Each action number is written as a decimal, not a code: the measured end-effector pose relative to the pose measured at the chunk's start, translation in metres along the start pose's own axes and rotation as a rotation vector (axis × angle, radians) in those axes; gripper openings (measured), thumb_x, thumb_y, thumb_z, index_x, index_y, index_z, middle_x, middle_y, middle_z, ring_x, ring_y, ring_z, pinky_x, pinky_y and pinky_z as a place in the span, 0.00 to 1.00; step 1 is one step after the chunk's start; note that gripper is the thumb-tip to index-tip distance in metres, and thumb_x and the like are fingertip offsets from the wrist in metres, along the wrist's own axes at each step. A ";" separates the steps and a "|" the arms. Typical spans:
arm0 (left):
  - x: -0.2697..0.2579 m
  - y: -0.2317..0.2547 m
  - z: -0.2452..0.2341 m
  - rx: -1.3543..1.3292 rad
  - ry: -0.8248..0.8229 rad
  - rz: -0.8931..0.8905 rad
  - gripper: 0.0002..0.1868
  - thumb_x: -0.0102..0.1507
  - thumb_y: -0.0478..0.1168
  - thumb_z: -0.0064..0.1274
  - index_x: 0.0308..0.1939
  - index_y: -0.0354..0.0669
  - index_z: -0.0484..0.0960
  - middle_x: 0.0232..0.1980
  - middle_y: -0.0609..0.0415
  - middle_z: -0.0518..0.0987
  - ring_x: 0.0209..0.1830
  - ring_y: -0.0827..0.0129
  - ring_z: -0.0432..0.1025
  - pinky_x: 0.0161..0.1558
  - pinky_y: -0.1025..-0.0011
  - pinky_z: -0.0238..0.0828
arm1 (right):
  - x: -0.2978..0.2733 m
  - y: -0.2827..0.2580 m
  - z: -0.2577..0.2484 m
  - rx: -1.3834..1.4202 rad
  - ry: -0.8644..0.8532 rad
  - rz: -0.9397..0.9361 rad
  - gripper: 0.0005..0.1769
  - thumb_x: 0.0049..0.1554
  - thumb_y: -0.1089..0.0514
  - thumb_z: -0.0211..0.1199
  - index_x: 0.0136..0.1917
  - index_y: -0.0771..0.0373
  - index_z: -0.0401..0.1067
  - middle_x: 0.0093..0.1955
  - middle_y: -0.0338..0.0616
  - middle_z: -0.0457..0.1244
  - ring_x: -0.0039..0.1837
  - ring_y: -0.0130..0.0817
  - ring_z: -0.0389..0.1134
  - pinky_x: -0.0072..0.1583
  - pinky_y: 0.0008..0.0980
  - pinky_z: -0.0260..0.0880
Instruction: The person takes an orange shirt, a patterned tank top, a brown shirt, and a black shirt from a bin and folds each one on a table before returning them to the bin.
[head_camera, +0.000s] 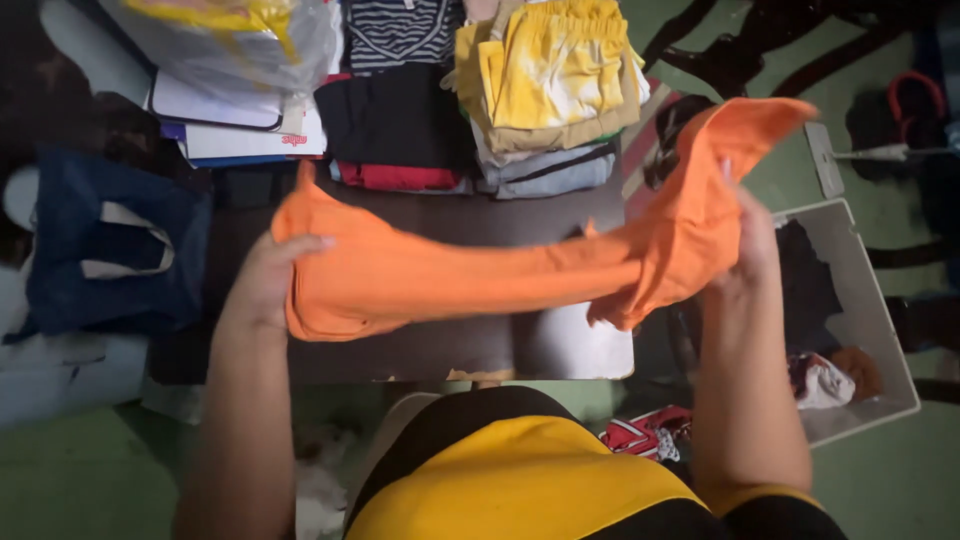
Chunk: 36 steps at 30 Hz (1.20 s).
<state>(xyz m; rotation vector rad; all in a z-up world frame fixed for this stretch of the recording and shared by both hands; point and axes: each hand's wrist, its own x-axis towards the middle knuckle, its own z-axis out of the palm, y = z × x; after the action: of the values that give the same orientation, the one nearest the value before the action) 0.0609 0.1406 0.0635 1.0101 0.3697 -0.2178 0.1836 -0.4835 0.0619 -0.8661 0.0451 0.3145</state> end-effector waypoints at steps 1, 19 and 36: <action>0.011 -0.008 -0.004 0.002 -0.008 -0.005 0.26 0.66 0.32 0.62 0.70 0.35 0.85 0.64 0.44 0.90 0.63 0.52 0.86 0.66 0.52 0.85 | 0.011 0.009 0.001 0.000 0.008 -0.006 0.21 0.89 0.47 0.61 0.83 0.63 0.71 0.77 0.48 0.72 0.76 0.44 0.77 0.79 0.51 0.79; 0.079 -0.258 0.077 0.625 -0.131 0.228 0.18 0.68 0.43 0.78 0.55 0.33 0.93 0.47 0.54 0.92 0.45 0.70 0.82 0.48 0.64 0.81 | 0.003 0.212 0.104 -0.326 0.130 0.096 0.36 0.71 0.48 0.68 0.87 0.51 0.58 0.77 0.50 0.70 0.73 0.43 0.74 0.71 0.45 0.76; 0.050 -0.129 0.075 0.300 -0.003 0.265 0.22 0.67 0.37 0.76 0.50 0.40 0.74 0.45 0.66 0.77 0.48 0.77 0.71 0.51 0.69 0.72 | -0.014 0.269 0.072 -1.859 0.223 -0.190 0.17 0.54 0.56 0.76 0.57 0.60 0.82 0.60 0.52 0.73 0.55 0.59 0.78 0.55 0.56 0.80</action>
<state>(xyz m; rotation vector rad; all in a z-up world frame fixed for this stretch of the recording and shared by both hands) 0.0768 0.0092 -0.0214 1.3414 0.2001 -0.0345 0.0858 -0.2701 -0.0884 -2.7259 -0.1577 -0.0176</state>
